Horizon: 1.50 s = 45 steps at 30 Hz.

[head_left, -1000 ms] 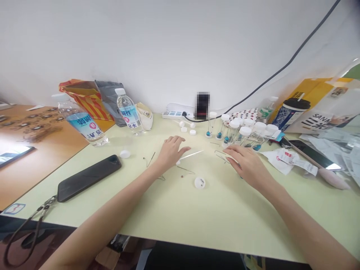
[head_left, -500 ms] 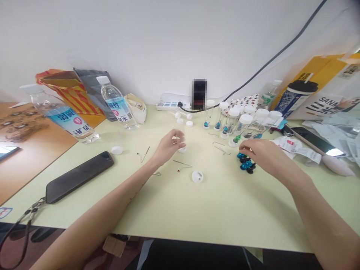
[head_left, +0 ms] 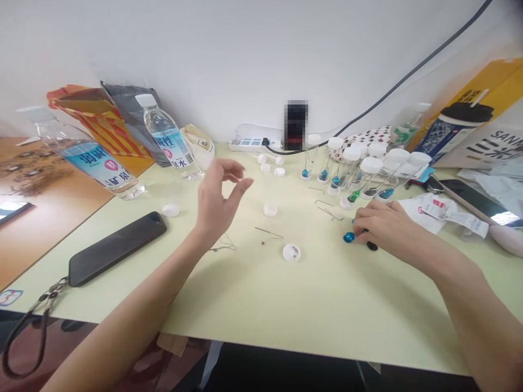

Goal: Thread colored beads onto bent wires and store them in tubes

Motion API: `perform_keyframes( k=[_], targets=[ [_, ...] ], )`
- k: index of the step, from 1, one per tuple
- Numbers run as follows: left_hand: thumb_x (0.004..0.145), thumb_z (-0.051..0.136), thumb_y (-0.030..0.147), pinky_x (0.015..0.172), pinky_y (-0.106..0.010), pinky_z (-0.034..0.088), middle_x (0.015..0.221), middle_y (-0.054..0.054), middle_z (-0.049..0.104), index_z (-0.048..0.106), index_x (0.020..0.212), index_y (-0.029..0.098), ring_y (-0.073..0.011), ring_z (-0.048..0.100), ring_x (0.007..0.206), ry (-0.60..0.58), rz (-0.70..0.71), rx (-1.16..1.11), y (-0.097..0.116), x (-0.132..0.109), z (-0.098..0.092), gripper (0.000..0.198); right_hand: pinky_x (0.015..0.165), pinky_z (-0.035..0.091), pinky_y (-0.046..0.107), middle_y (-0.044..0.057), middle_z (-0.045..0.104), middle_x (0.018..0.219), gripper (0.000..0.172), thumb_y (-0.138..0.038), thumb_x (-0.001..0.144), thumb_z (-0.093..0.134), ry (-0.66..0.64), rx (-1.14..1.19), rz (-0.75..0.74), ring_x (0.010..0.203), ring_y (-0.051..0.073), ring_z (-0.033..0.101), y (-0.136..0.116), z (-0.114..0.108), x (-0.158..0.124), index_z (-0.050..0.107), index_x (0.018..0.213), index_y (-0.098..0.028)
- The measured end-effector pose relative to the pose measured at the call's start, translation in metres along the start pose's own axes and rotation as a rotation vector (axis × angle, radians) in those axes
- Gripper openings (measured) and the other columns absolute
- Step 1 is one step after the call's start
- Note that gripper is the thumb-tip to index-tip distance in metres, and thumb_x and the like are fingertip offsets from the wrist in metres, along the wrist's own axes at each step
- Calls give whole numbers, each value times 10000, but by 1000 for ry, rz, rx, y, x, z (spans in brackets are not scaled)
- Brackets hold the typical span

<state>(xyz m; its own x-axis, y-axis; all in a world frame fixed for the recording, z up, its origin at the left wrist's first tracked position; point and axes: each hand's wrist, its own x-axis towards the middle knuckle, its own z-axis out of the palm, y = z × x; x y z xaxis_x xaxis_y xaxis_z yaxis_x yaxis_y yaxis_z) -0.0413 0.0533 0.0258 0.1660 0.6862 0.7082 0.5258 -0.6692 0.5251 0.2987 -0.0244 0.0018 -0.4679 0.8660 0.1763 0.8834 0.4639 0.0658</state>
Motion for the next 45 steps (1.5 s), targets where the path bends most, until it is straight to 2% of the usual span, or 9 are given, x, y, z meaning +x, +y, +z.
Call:
perform_keyframes(
  k=[2, 5, 9, 17, 23, 30, 35, 41, 45],
  targets=[
    [891, 536, 274, 790, -293, 490, 872, -27, 628, 586, 906, 209, -151, 610, 828, -257, 132, 67, 3, -6, -9, 83, 644, 238, 333, 24, 595, 715, 239, -208, 888, 534, -77, 13, -67, 780, 209, 494, -12, -2, 6, 616, 663, -213],
    [919, 473, 251, 805, -306, 474, 925, -55, 652, 640, 924, 212, -184, 607, 900, -716, 246, 105, 0, -14, -9, 172, 668, 273, 331, 46, 618, 750, 246, -251, 934, 485, -62, 32, -139, 805, 218, 497, -30, -2, 15, 633, 744, -205],
    [922, 455, 246, 831, -323, 452, 990, -68, 634, 642, 1000, 202, -209, 576, 967, -953, 245, 158, -4, -17, 0, 207, 678, 298, 327, 52, 645, 766, 246, -316, 951, 476, -38, 63, -176, 804, 215, 514, -51, 2, 21, 652, 825, -199],
    [941, 347, 192, 775, -313, 426, 890, -64, 589, 608, 860, 172, -193, 548, 860, -959, 236, 246, -4, -24, 7, 273, 721, 343, 335, 58, 690, 894, 217, -231, 968, 432, 58, 109, -166, 862, 210, 551, -64, 4, 22, 644, 973, -188],
    [952, 316, 190, 758, -336, 425, 868, -88, 574, 589, 843, 151, -206, 528, 803, -903, 331, 438, -7, -27, 10, 296, 714, 379, 360, 97, 677, 908, 257, -209, 958, 393, 179, -8, 129, 841, 243, 533, -42, 11, 22, 644, 969, -152],
    [893, 463, 237, 762, -324, 435, 932, -54, 598, 589, 892, 193, -219, 564, 898, -819, 84, 388, -15, -6, -15, 133, 690, 362, 378, 135, 631, 948, 262, -185, 931, 393, 106, -213, 146, 883, 282, 510, -39, 31, 34, 644, 989, -135],
    [811, 577, 302, 758, -319, 434, 916, -21, 615, 651, 733, 234, -211, 570, 855, -846, -45, 312, -28, 12, -47, 127, 674, 335, 381, 151, 614, 868, 236, -118, 906, 382, 76, -252, 87, 839, 287, 507, -47, 31, 36, 618, 896, -133],
    [760, 610, 300, 734, -344, 447, 808, -54, 612, 635, 670, 207, -255, 577, 853, -728, -164, 677, -53, 10, -63, 132, 670, 328, 356, 125, 602, 839, 201, -58, 866, 398, 7, -206, 69, 798, 262, 516, -46, 29, 32, 583, 872, -137],
    [771, 579, 318, 717, -351, 451, 805, -90, 627, 637, 711, 171, -287, 583, 869, -842, -245, 901, -56, 4, -56, 169, 691, 341, 349, 116, 597, 844, 226, -120, 916, 359, 13, -161, 83, 806, 247, 522, -47, 29, 32, 581, 880, -143]
  ],
)
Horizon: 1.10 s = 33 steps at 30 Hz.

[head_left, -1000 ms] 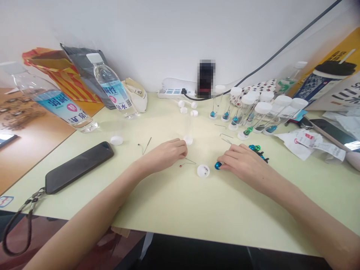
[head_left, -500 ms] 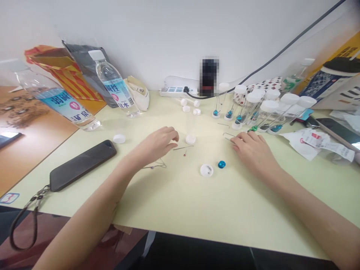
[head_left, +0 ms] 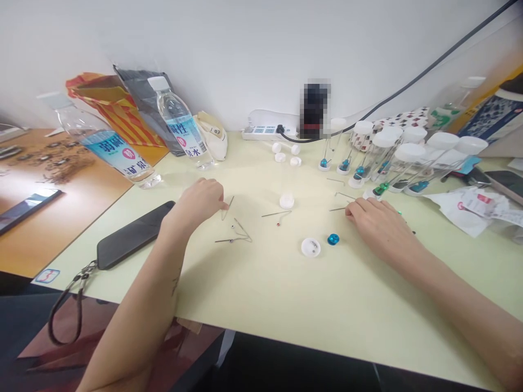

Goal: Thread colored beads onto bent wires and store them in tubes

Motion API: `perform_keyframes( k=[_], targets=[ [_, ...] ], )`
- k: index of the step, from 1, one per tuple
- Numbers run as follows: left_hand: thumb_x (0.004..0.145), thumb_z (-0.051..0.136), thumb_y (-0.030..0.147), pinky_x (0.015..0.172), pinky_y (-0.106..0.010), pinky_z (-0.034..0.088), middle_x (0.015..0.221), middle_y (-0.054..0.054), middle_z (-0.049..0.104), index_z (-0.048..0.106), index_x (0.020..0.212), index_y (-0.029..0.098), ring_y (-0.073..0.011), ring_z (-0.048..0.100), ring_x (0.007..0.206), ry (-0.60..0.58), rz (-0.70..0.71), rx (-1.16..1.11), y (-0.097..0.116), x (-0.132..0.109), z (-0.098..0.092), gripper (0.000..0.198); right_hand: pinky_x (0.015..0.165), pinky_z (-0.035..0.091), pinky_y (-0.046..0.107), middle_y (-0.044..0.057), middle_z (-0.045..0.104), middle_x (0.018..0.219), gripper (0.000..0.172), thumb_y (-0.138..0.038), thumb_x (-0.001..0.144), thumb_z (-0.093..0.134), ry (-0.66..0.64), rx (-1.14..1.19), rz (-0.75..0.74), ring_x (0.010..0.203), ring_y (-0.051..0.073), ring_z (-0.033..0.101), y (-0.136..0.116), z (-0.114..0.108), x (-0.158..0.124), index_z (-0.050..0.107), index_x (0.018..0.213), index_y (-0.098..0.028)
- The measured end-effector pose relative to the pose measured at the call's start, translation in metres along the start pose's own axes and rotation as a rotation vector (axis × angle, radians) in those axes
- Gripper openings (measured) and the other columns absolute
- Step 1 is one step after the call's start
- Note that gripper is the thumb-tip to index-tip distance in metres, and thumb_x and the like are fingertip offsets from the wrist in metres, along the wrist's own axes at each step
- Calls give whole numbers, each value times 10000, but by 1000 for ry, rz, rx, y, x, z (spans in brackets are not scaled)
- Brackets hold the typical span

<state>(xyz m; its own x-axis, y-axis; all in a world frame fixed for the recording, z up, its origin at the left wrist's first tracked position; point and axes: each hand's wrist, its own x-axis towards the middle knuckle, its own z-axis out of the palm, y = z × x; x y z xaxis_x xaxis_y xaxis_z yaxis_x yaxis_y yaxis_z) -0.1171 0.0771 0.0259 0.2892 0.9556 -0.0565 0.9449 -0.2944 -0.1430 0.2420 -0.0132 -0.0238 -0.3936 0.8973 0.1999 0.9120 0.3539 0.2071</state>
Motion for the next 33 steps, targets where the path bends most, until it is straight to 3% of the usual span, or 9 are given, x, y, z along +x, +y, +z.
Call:
perform_keyframes(
  k=[2, 7, 16, 21, 26, 29, 33],
  targets=[
    [789, 552, 267, 749, -353, 443, 853, -117, 633, 637, 766, 139, -290, 576, 903, -48, 27, 72, 9, -1, 1, 156, 703, 347, 349, 129, 598, 900, 235, -133, 925, 350, 25, -5, 23, 839, 252, 520, 0, 0, 0, 584, 947, -134],
    [788, 421, 69, 713, -331, 417, 855, -134, 632, 609, 771, 131, -261, 569, 866, -27, 100, 108, 26, -4, 3, 199, 711, 358, 353, 149, 589, 950, 244, -132, 926, 353, 52, -49, 24, 873, 264, 506, 6, 1, 3, 585, 1000, -125],
    [868, 363, 150, 523, -299, 306, 662, -57, 582, 541, 766, 187, -203, 523, 595, 46, 78, -90, 40, -13, -9, 208, 696, 366, 343, 104, 566, 843, 186, -67, 904, 398, -9, -122, -91, 805, 240, 491, 3, 2, 3, 551, 821, -133],
    [894, 447, 225, 577, -275, 377, 698, -10, 607, 557, 769, 196, -158, 542, 639, 97, 375, -326, 57, -22, -24, 170, 703, 382, 346, 84, 577, 850, 178, -124, 928, 404, 0, 41, -63, 804, 232, 511, 6, 4, 2, 550, 829, -153],
    [924, 472, 216, 764, -298, 440, 814, -39, 634, 605, 829, 173, -176, 546, 841, 392, 699, -434, 84, -28, -18, 169, 728, 416, 316, 80, 564, 1019, 151, -199, 937, 433, 49, 360, -89, 907, 217, 533, 1, -2, 2, 576, 987, -199],
    [944, 434, 191, 710, -281, 441, 827, -54, 601, 605, 853, 157, -159, 533, 788, 456, 764, -379, 101, -31, -5, 196, 712, 412, 306, 75, 565, 1020, 144, -196, 929, 445, 21, 371, -161, 909, 213, 528, -4, -5, 3, 589, 934, -207],
    [932, 374, 92, 610, -255, 410, 843, -49, 558, 575, 898, 144, -138, 484, 708, 498, 780, -235, 119, -31, 6, 210, 652, 385, 291, 61, 568, 869, 155, -160, 929, 430, -36, 287, -201, 776, 189, 539, -6, -8, 1, 554, 837, -177]
  ],
)
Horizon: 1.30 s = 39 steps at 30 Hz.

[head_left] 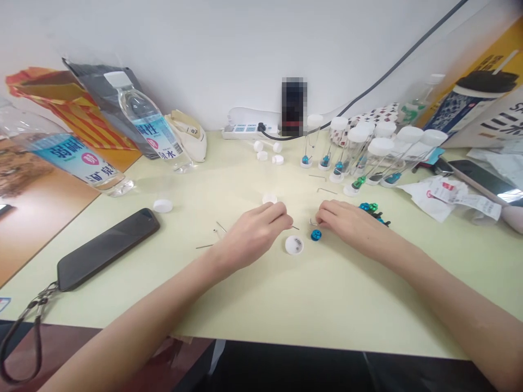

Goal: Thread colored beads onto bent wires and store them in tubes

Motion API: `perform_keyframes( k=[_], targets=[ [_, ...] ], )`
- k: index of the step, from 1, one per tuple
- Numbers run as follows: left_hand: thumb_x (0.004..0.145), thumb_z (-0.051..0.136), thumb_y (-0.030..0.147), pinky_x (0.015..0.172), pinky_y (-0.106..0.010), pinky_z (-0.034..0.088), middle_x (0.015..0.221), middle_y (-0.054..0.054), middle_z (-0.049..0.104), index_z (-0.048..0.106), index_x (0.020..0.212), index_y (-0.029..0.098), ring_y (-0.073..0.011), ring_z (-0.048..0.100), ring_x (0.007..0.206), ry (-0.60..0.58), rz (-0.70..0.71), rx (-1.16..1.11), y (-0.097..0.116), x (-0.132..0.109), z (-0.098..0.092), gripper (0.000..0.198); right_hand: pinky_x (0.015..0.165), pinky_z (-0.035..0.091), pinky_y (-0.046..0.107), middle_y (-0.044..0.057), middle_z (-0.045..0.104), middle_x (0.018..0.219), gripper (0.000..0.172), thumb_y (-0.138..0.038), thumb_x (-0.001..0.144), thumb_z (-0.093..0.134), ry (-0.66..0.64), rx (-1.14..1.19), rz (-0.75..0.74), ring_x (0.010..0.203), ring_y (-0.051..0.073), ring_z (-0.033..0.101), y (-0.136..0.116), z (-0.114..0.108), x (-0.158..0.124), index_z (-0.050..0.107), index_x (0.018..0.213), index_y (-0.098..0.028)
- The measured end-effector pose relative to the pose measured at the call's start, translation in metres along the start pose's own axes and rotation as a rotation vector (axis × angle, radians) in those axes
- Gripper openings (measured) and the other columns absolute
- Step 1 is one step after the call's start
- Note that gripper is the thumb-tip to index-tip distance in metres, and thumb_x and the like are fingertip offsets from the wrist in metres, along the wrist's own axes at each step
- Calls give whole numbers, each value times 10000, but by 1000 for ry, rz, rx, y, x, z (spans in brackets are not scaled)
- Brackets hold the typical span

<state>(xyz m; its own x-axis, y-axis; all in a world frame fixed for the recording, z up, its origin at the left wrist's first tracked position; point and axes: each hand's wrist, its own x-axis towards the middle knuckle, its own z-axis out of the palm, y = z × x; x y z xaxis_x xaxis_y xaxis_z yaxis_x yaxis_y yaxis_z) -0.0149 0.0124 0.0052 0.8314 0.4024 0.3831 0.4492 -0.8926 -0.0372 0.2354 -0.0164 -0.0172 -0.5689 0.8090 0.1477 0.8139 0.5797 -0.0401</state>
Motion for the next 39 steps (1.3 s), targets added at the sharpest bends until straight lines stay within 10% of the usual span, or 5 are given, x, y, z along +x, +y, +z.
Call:
perform_keyframes(
  k=[10, 29, 39],
  targets=[
    [868, 346, -2, 624, -247, 410, 918, -56, 547, 564, 909, 143, -147, 473, 745, -83, 28, 27, 20, 31, 2, 265, 541, 324, 275, 86, 582, 840, 141, -96, 900, 391, -11, -27, 146, 605, 167, 546, -2, -1, -8, 515, 903, -163],
    [762, 341, -87, 562, -268, 342, 860, -77, 529, 553, 826, 130, -165, 432, 702, -91, 121, 137, 25, 41, 7, 311, 692, 437, 320, 94, 655, 955, 271, -137, 920, 337, 529, 168, 420, 827, 217, 614, 13, -29, -12, 579, 1032, -182],
    [831, 359, -45, 554, -276, 344, 833, -71, 521, 532, 724, 134, -152, 438, 676, -63, 187, 216, 25, 41, 7, 272, 678, 455, 330, 82, 644, 887, 283, -149, 929, 331, 524, 172, 424, 781, 211, 613, 18, -24, -11, 589, 1039, -185]
  ],
)
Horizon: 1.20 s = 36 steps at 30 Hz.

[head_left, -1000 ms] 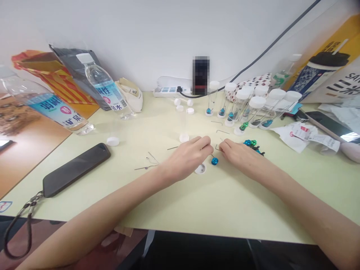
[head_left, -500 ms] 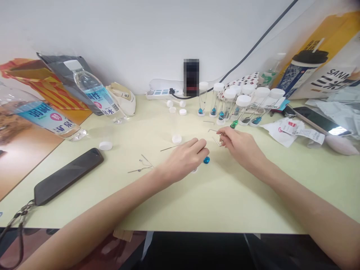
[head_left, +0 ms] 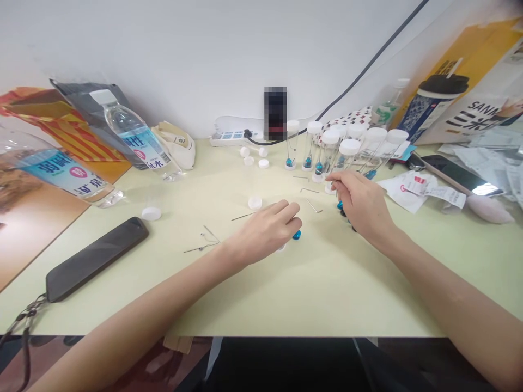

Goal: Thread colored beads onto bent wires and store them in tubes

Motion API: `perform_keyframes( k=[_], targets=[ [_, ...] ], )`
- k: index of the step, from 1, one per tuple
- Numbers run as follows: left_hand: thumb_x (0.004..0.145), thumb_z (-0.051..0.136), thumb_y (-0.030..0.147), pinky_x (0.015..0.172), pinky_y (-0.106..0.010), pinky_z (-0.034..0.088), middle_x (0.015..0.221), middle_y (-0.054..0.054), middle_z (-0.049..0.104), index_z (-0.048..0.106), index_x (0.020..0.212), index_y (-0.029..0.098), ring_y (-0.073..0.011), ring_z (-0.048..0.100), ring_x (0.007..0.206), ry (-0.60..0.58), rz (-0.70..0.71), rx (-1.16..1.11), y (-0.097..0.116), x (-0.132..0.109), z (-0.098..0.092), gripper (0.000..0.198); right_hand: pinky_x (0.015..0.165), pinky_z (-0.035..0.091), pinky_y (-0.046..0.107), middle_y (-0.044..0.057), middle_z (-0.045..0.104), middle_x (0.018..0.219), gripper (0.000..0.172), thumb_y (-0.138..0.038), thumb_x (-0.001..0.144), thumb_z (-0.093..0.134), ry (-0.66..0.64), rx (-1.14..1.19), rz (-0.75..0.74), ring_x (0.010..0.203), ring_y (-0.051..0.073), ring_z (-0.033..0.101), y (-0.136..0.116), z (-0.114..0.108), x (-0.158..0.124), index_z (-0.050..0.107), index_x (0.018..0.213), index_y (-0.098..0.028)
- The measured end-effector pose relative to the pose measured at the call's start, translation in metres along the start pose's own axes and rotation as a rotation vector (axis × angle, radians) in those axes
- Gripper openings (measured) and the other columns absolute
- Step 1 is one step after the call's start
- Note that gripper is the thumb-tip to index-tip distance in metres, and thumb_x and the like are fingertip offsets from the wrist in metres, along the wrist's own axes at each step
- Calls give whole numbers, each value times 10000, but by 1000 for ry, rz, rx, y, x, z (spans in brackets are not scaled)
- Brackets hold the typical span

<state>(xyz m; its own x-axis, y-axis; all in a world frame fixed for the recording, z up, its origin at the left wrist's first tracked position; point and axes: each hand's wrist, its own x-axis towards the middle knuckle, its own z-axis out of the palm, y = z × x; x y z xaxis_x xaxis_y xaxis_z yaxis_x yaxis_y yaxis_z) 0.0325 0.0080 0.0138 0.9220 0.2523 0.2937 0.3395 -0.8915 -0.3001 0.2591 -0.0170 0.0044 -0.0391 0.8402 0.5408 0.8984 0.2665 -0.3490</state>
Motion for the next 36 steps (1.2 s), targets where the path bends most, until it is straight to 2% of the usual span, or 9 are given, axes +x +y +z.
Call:
perform_keyframes(
  k=[9, 12, 16, 21, 23, 26, 29, 32, 36],
  targets=[
    [836, 323, -52, 593, -284, 406, 834, -80, 550, 547, 764, 136, -163, 487, 700, -35, 51, 1, 0, 1, -1, 301, 601, 438, 294, 38, 651, 740, 202, -210, 924, 422, -30, 65, 12, 616, 165, 597, -7, -1, -2, 581, 800, -201],
    [850, 336, -43, 656, -293, 456, 997, -109, 589, 548, 1033, 124, -182, 549, 799, -14, 29, -68, -1, -1, -1, 326, 601, 416, 295, 39, 643, 716, 193, -226, 926, 444, -53, 32, -15, 639, 179, 590, -7, -1, -2, 578, 790, -201],
    [958, 398, 224, 754, -318, 508, 1240, -163, 526, 363, 1315, 166, -217, 570, 1020, 147, -110, -247, -7, -6, -2, 363, 591, 413, 300, 47, 635, 719, 207, -226, 938, 419, -83, 27, -32, 618, 180, 574, -7, 0, -3, 590, 825, -199],
    [980, 337, 314, 700, -275, 500, 973, -107, 625, 508, 1123, 172, -162, 608, 831, 455, -246, -376, -29, -28, -1, 265, 608, 454, 297, 23, 648, 710, 197, -206, 933, 425, -37, 127, 18, 610, 159, 598, -10, -1, -5, 608, 861, -210],
    [981, 331, 307, 644, -266, 480, 839, -73, 629, 549, 1018, 180, -147, 591, 730, 494, -325, -364, -39, -40, 2, 255, 580, 471, 276, 3, 649, 687, 148, -205, 915, 477, -31, 255, 79, 608, 146, 616, -13, -1, -7, 609, 848, -215],
    [961, 399, 268, 619, -260, 455, 768, -48, 629, 570, 889, 184, -136, 569, 678, 399, -367, -368, -51, -52, 5, 203, 546, 498, 257, -3, 661, 707, 73, -224, 887, 547, -63, 484, 145, 633, 143, 643, -22, -2, -11, 608, 849, -210],
    [937, 464, 298, 677, -270, 450, 788, -50, 634, 590, 861, 175, -151, 579, 743, 95, -249, -474, -54, -55, 4, 192, 553, 522, 270, 3, 671, 732, 51, -221, 881, 570, -63, 650, 151, 651, 148, 658, -31, -2, -16, 609, 852, -204],
    [850, 564, 482, 675, -273, 439, 846, -55, 632, 607, 915, 166, -171, 582, 773, -174, -153, -555, -48, -51, 2, 326, 538, 524, 287, 5, 683, 752, 81, -195, 897, 549, 10, 750, 90, 649, 152, 660, -37, -4, -24, 611, 860, -230],
    [750, 614, 598, 686, -270, 443, 924, -58, 621, 587, 988, 169, -184, 581, 821, -253, -185, -630, -32, -45, 5, 491, 545, 508, 297, -8, 693, 813, 213, -104, 901, 499, 35, 738, -70, 696, 157, 662, -44, -9, -32, 603, 905, -290]
  ],
)
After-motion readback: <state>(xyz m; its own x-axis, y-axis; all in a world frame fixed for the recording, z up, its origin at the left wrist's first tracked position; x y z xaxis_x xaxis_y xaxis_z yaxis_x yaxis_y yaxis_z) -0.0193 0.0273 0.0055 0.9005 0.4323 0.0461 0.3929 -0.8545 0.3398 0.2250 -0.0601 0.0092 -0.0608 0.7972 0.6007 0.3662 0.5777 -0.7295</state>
